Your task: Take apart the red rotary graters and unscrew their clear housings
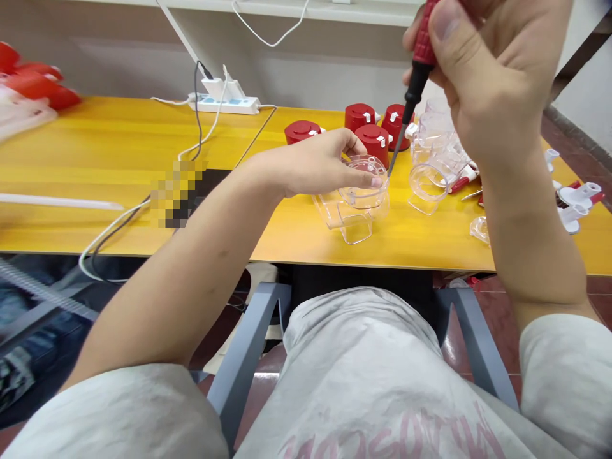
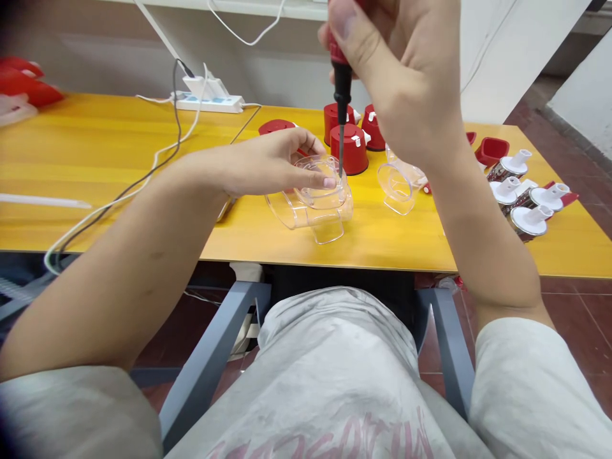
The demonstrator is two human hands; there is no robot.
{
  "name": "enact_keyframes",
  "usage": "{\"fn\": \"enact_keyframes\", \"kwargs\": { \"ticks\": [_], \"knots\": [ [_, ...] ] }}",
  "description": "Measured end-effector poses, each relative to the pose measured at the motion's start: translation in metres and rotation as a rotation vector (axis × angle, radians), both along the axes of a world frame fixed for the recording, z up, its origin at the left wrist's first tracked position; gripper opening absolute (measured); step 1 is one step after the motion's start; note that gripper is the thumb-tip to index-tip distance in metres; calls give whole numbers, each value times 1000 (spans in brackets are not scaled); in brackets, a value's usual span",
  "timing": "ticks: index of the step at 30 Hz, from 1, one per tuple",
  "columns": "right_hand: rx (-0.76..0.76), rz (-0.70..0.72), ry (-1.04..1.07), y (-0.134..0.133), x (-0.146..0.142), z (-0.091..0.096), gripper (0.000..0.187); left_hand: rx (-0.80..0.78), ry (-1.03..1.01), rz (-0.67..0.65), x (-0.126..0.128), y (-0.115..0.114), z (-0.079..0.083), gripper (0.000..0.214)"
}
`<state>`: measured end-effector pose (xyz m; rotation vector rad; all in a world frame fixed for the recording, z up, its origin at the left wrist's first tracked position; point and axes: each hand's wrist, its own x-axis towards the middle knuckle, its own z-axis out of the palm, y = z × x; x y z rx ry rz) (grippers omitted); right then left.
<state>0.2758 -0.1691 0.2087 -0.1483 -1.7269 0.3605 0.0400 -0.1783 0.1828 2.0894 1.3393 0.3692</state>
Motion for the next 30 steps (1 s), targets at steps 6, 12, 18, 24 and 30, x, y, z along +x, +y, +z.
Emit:
{"fn": "enact_keyframes", "kwargs": {
  "ticks": [6, 12, 18, 24, 30],
  "knots": [
    [-137, -114, 29, 0, -10, -11, 33, 29, -31, -11, -2, 5, -3, 62],
    [-146, -98, 148, 12, -9, -9, 32, 8, -5, -2, -1, 6, -2, 61],
    [-88, -86, 239, 29, -9, -13, 33, 23, -19, -9, 2, 6, -1, 55],
    [-85, -148, 285, 44, -14, -19, 32, 25, -16, -13, 1, 9, 0, 59],
    [-66, -171, 295, 67, -16, -28, 41, 57, -54, 11, 6, 5, 3, 46]
  ]
}}
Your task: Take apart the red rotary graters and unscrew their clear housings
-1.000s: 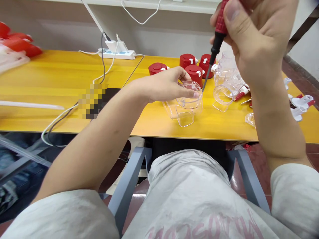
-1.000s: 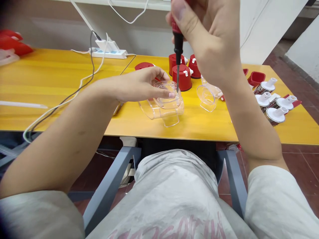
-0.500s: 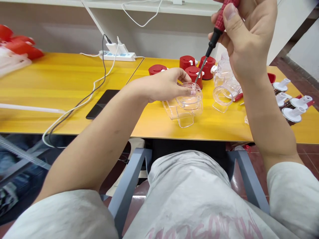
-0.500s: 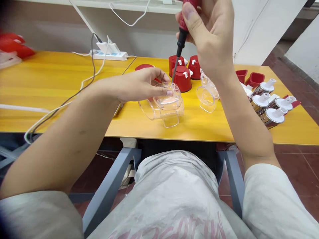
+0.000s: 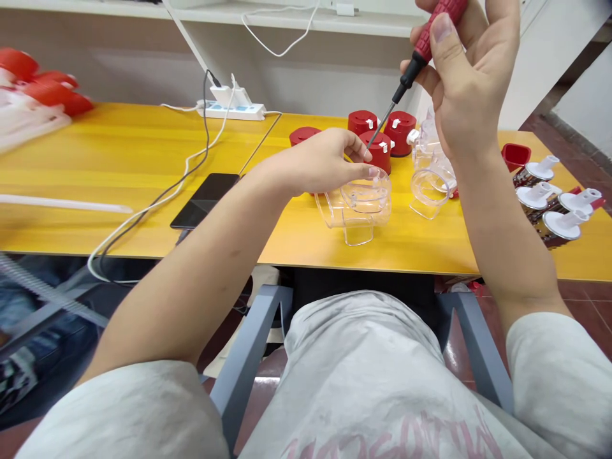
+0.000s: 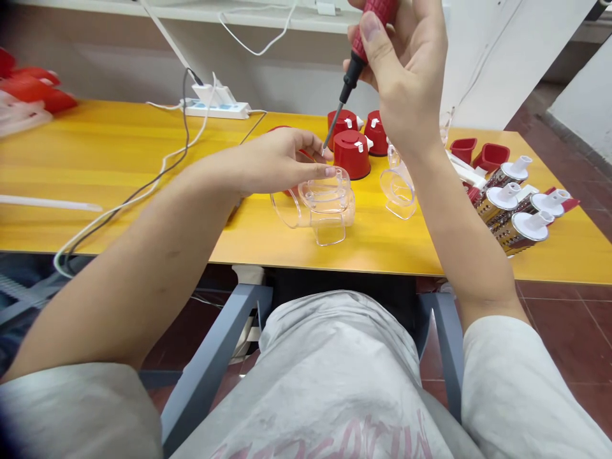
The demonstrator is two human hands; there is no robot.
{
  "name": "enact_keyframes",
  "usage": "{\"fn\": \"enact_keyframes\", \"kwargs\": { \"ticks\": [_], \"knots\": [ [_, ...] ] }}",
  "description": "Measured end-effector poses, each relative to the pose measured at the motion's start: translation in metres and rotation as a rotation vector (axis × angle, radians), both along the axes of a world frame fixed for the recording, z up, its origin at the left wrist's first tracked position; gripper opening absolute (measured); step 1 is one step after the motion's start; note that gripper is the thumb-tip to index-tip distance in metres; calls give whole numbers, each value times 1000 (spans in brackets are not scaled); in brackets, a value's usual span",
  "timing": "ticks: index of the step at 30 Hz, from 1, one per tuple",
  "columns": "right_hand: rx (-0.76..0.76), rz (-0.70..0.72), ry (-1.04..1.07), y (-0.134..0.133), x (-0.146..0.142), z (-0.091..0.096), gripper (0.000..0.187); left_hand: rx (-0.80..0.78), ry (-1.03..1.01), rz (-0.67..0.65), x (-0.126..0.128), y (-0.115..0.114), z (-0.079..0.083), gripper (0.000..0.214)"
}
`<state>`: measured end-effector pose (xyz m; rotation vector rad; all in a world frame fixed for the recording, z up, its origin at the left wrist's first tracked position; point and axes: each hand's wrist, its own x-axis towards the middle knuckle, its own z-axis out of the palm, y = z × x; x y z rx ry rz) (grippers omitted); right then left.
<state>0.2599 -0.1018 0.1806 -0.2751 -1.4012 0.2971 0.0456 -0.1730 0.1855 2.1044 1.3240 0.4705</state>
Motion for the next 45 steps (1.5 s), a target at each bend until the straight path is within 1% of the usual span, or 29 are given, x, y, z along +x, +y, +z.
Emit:
{"fn": "enact_keyframes", "kwargs": {
  "ticks": [3, 5, 7, 9, 12, 14, 16, 18, 19, 21, 23, 25, 26, 28, 31, 33, 35, 37, 39, 41, 45],
  "knots": [
    [28, -21, 36, 0, -2, 1, 42, 16, -54, 62, -1, 0, 1, 43],
    [18, -36, 24, -6, -3, 4, 41, 27, -104, 98, -3, 0, 2, 33],
    [-17, -15, 0, -12, -5, 7, 36, 73, -152, 110, -5, 0, 4, 22],
    [-31, 40, 10, -13, -8, 9, 35, 122, -182, 100, -8, -2, 6, 20],
    [58, 91, 99, -3, -10, 9, 38, 141, -170, 114, -17, -4, 10, 19],
    [114, 95, 129, 5, -9, 8, 39, 162, -144, 153, -26, -1, 7, 22],
    [137, 60, 133, 9, -7, 6, 38, 211, -114, 214, -39, 9, -3, 25],
    [97, -4, 78, 4, -5, 4, 38, 251, -64, 298, -52, 23, -19, 28],
    [71, -36, 48, -1, -3, 4, 39, 234, -26, 316, -57, 31, -29, 31],
    [5, -75, -19, -14, -2, 4, 41, 192, 36, 305, -67, 46, -48, 40],
    [-43, -67, -73, -29, -4, 6, 43, 190, 60, 286, -72, 57, -63, 39],
    [-68, -40, -102, -45, -9, 9, 41, 210, 62, 294, -74, 62, -71, 31],
    [-82, -23, -120, -52, -12, 11, 39, 221, 61, 302, -74, 63, -72, 27],
    [-98, 12, -163, -62, -19, 14, 36, 239, 50, 304, -72, 59, -69, 23],
    [-91, 57, -229, -66, -25, 15, 37, 271, -11, 298, -66, 41, -53, 27],
    [-94, 76, -259, -63, -28, 12, 38, 268, -80, 277, -60, 23, -39, 32],
    [-101, 109, -281, -58, -29, 8, 39, 229, -149, 217, -54, 5, -27, 35],
    [-51, 156, -268, -52, -30, 5, 41, 174, -192, 157, -48, -11, -18, 36],
    [3, 191, -252, -47, -30, 3, 44, 121, -206, 116, -43, -20, -14, 35],
    [51, 205, -265, -44, -29, 3, 46, 92, -212, 100, -40, -23, -14, 33],
    [40, 161, -330, -41, -25, 8, 41, 99, -225, 97, -40, -21, -19, 28]
  ]
}}
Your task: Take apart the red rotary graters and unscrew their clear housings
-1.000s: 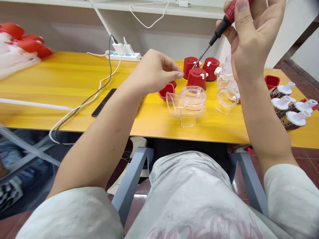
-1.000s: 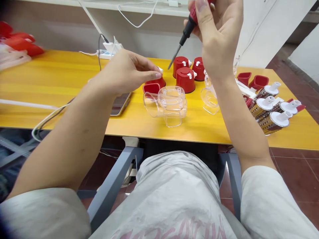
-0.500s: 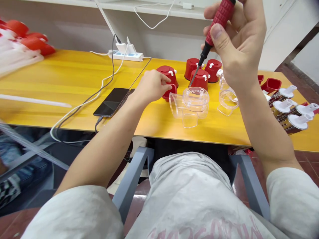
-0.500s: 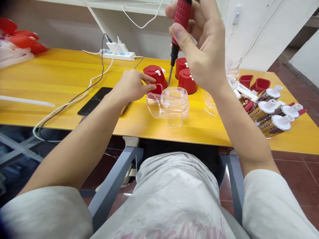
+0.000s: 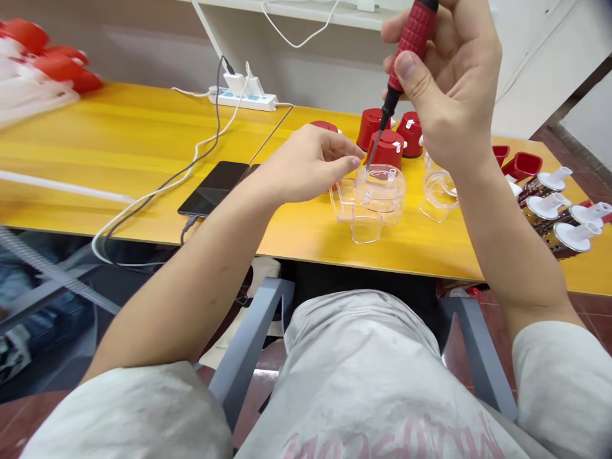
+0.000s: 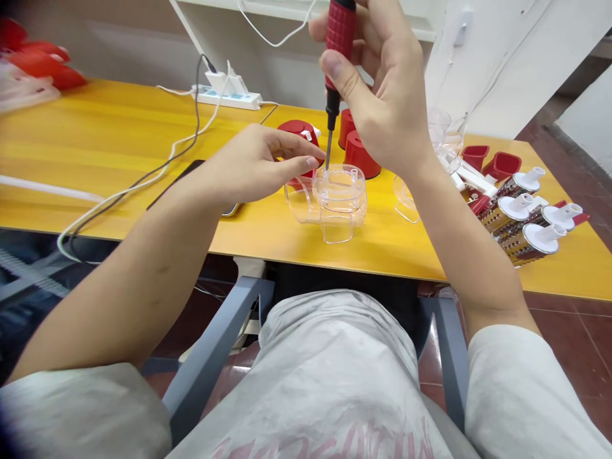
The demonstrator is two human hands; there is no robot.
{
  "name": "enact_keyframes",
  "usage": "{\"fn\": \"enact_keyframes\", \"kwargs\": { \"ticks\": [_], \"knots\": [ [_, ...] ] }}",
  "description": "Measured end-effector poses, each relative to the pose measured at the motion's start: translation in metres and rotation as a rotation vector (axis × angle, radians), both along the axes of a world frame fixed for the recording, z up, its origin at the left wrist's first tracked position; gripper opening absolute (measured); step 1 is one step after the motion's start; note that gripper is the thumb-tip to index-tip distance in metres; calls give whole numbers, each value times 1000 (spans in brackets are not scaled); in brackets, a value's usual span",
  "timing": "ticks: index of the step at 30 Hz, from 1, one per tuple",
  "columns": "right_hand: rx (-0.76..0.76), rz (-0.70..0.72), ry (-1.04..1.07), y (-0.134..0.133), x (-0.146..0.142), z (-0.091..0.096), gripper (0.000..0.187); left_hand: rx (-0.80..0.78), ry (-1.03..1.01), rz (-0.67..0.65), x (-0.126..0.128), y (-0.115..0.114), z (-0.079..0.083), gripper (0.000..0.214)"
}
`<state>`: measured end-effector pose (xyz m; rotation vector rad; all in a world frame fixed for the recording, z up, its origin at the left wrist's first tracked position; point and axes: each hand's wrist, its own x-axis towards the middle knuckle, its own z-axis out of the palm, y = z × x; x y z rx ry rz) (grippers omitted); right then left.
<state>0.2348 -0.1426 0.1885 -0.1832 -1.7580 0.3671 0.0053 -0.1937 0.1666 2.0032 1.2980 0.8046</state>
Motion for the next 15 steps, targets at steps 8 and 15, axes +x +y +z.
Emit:
{"fn": "enact_keyframes", "kwargs": {
  "ticks": [8, 15],
  "knots": [
    [24, 24, 33, 8, 0, 4, 33, 10, -40, -9, -3, 3, -5, 24],
    [126, 81, 134, 13, -7, 9, 29, 18, -82, -9, 0, 4, -2, 15]
  ]
}}
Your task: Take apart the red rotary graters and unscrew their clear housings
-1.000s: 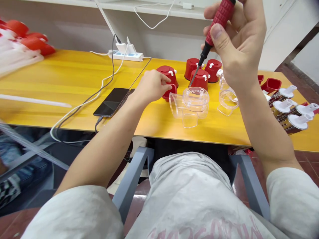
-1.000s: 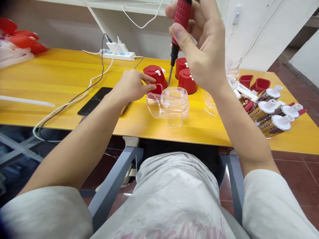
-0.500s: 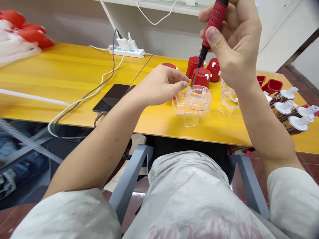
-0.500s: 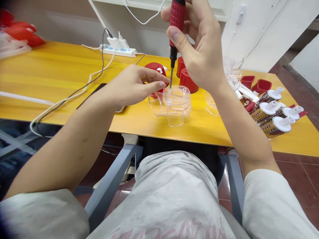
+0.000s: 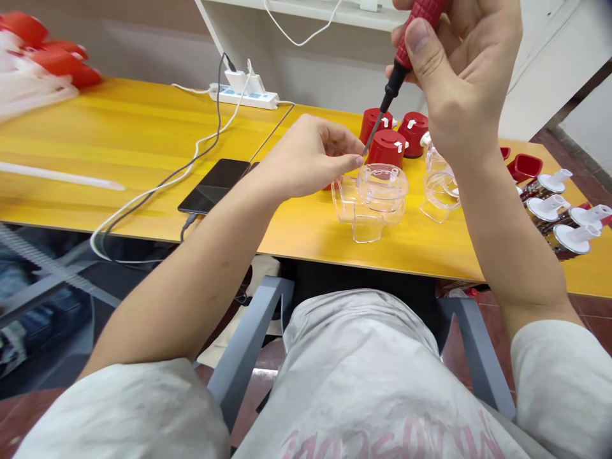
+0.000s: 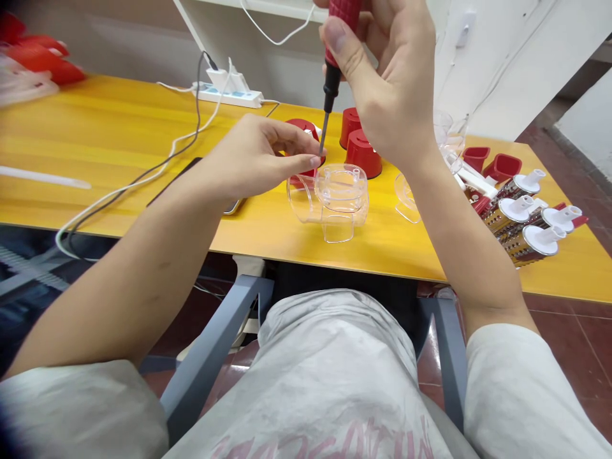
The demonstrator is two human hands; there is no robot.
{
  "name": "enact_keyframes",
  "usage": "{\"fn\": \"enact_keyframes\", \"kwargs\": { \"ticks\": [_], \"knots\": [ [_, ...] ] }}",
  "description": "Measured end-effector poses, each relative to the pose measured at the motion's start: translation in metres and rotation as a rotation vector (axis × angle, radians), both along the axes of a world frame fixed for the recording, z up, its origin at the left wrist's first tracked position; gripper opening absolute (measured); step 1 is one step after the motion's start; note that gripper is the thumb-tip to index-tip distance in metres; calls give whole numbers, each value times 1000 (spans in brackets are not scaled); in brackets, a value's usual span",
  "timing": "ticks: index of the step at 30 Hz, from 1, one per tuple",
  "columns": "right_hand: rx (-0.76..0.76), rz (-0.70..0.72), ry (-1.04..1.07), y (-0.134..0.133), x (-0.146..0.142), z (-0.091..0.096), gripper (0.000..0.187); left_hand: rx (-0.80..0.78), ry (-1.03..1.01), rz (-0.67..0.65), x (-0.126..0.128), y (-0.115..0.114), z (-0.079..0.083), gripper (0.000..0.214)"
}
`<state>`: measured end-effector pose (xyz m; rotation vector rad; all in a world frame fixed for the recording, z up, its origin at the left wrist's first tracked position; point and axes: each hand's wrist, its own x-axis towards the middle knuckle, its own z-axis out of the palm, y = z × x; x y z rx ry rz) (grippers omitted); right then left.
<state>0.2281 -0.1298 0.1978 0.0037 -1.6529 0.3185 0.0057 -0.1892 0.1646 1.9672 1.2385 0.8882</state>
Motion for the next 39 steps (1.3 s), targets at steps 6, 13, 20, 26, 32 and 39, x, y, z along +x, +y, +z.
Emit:
{"fn": "enact_keyframes", "kwargs": {
  "ticks": [6, 13, 20, 26, 32, 39],
  "knots": [
    [25, 68, 160, 0, -10, 6, 24, 63, 32, 99, -9, 12, -3, 14],
    [58, 65, 130, 1, 14, 9, 27, 76, 276, 266, -27, 65, -44, 5],
    [-102, -93, 13, -32, 43, 6, 28, 104, 326, 176, -16, 32, -11, 42],
    [-8, -152, -129, -41, 52, 2, 33, 111, 420, -159, 17, -5, 37, 76],
    [-63, -195, -127, -43, 50, 0, 32, 107, 534, -270, 27, 2, 37, 59],
    [-87, -275, -164, -52, 40, -5, 39, 44, 439, -244, 29, 7, 36, 49]
  ]
}}
